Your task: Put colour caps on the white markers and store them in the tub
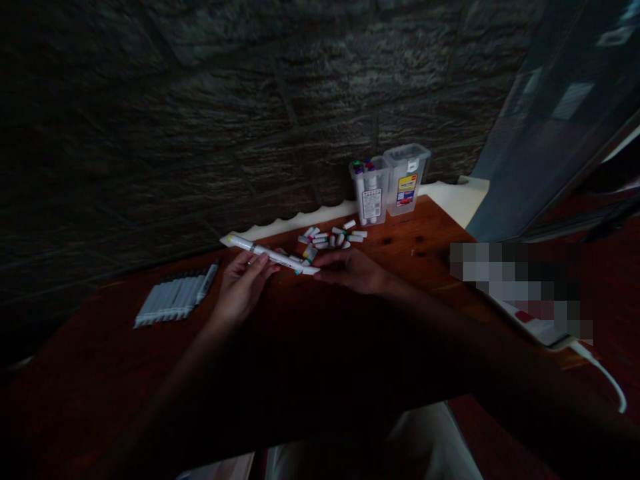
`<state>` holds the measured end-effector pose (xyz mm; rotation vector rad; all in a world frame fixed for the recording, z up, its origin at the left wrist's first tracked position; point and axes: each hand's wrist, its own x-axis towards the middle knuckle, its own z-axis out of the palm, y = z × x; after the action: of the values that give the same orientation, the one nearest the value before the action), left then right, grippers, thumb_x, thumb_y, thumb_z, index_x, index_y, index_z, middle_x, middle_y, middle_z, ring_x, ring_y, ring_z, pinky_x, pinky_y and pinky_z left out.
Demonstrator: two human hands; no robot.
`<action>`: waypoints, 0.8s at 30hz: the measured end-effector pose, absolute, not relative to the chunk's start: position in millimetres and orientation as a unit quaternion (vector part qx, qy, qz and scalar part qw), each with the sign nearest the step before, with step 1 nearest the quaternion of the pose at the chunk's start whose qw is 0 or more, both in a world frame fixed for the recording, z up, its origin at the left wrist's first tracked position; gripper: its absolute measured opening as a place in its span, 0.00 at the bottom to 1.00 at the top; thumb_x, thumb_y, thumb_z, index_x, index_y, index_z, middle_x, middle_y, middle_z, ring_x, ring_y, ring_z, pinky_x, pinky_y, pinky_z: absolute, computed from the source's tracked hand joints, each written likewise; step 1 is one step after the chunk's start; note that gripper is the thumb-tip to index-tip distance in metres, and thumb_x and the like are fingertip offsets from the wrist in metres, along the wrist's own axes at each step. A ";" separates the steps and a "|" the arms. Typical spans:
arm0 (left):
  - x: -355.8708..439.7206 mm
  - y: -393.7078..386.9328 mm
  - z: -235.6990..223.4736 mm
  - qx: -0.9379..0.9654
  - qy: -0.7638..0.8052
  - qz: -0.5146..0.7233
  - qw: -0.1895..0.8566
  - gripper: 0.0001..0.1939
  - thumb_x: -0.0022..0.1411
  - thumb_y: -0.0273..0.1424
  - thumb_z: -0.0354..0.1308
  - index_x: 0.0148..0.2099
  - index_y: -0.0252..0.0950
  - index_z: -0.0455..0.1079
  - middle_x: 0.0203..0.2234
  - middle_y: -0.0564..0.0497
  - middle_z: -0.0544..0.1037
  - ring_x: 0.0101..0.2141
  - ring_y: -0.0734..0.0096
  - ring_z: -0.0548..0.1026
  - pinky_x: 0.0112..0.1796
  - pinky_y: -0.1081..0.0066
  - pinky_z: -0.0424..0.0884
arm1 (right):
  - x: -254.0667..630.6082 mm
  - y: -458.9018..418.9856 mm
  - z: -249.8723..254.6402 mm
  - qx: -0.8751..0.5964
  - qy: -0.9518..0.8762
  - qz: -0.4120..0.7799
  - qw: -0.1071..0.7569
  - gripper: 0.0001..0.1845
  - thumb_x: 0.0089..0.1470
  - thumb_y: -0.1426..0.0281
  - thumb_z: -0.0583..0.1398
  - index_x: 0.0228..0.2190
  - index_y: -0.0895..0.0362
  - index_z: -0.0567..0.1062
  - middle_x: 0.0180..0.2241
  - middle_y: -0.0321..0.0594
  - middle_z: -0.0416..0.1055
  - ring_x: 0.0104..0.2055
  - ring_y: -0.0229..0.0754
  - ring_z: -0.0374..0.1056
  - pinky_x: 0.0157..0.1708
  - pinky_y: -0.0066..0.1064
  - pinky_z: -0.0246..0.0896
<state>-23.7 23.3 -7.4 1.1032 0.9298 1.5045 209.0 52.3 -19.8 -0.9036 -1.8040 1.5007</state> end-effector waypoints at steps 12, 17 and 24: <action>-22.1 20.9 -11.6 0.496 0.415 0.599 0.473 0.11 0.50 0.31 0.70 0.37 0.36 0.77 0.32 0.52 0.81 0.33 0.73 0.77 0.37 0.75 0.74 | 206.7 50.6 -22.9 -0.331 -0.694 0.545 0.335 0.14 0.49 0.63 0.65 0.38 0.54 0.78 0.34 0.37 0.76 0.31 0.36 0.68 0.32 0.31 0.66; -22.3 18.7 -13.1 0.526 0.437 0.579 0.444 0.09 0.50 0.32 0.70 0.35 0.35 0.78 0.31 0.50 0.81 0.33 0.70 0.78 0.39 0.72 0.72 | 206.2 50.3 -25.1 -0.318 -0.725 0.501 0.349 0.13 0.50 0.64 0.65 0.39 0.54 0.78 0.38 0.37 0.77 0.38 0.39 0.72 0.42 0.35 0.67; -18.8 16.0 -9.0 0.526 0.436 0.572 0.454 0.13 0.49 0.32 0.71 0.39 0.36 0.79 0.40 0.46 0.81 0.42 0.63 0.77 0.47 0.66 0.70 | 205.9 46.6 -21.8 -0.311 -0.794 0.394 0.342 0.11 0.52 0.67 0.64 0.40 0.52 0.77 0.39 0.37 0.78 0.40 0.40 0.74 0.43 0.35 0.67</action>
<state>-18.8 16.0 -9.0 1.2977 1.0754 1.4129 205.9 46.6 -21.8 -0.8087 -2.0656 1.0253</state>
